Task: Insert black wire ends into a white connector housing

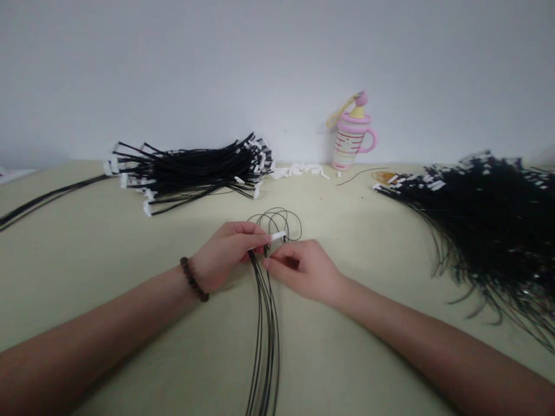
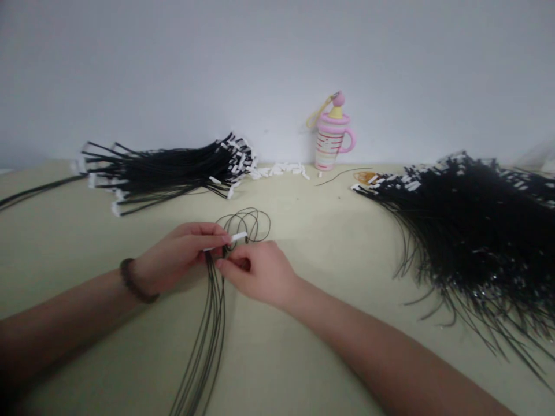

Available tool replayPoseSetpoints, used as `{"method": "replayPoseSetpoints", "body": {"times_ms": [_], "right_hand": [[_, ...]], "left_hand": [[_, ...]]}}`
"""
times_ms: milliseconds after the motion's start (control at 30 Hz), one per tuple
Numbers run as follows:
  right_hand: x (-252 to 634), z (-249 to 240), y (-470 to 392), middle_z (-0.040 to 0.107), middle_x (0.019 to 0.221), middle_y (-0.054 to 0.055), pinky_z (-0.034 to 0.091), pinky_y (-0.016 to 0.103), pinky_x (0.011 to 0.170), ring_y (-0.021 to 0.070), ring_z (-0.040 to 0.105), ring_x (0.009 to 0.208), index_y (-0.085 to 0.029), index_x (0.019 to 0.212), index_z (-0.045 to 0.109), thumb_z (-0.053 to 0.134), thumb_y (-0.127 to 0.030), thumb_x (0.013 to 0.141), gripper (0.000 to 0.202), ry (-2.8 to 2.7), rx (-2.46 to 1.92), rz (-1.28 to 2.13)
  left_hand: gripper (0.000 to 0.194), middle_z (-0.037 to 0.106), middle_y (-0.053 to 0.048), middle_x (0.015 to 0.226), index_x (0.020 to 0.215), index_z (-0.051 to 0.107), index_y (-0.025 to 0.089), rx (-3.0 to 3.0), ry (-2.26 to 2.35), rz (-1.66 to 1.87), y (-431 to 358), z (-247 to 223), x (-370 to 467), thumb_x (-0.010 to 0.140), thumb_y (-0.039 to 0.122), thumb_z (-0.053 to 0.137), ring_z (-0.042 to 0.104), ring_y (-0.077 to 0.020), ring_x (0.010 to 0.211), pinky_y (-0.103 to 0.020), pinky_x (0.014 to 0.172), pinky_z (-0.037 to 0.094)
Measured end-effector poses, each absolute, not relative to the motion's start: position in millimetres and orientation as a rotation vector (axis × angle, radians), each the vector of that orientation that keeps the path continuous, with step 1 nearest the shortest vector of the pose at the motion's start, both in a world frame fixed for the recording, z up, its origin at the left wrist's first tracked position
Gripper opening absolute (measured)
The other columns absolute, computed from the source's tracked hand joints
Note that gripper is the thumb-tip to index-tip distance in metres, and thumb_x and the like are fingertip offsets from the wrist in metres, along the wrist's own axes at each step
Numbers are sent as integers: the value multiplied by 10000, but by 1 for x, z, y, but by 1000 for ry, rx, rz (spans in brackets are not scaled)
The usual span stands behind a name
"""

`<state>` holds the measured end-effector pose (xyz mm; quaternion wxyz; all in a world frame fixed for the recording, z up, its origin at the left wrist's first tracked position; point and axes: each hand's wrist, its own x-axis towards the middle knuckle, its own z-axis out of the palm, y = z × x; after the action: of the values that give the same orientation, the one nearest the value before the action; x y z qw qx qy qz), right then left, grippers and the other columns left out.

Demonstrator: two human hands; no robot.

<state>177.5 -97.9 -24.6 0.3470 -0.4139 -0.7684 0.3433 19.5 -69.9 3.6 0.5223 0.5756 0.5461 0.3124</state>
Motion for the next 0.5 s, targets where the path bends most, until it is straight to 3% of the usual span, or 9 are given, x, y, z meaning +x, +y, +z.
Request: {"method": "replayPoseSetpoints", "body": {"times_ms": [300, 400, 500], "right_hand": [[177, -30, -91, 457, 554, -35, 237, 188, 482, 59, 388, 519, -151, 670, 581, 489, -236, 817, 193, -2033, -1160, 873], [176, -27, -92, 495, 564, -26, 266, 178, 475, 55, 396, 503, -143, 669, 563, 472, -195, 802, 169, -1930, -1151, 1063], [178, -15, -93, 584, 598, -15, 275, 174, 437, 48, 378, 434, -153, 818, 536, 498, -126, 734, 96, -1678, -1171, 1445]], "left_hand": [[168, 519, 3, 557, 588, 557, 136, 1403, 1299, 776, -72, 3, 21, 659, 282, 601, 416, -97, 536, -225, 497, 263], [183, 509, 6, 549, 580, 552, 142, 1394, 1296, 775, -70, 2, 20, 668, 295, 599, 405, -95, 524, -225, 488, 262], [200, 503, 8, 553, 576, 551, 150, 1365, 1298, 774, -68, 1, 19, 675, 317, 600, 408, -97, 525, -224, 491, 275]]}}
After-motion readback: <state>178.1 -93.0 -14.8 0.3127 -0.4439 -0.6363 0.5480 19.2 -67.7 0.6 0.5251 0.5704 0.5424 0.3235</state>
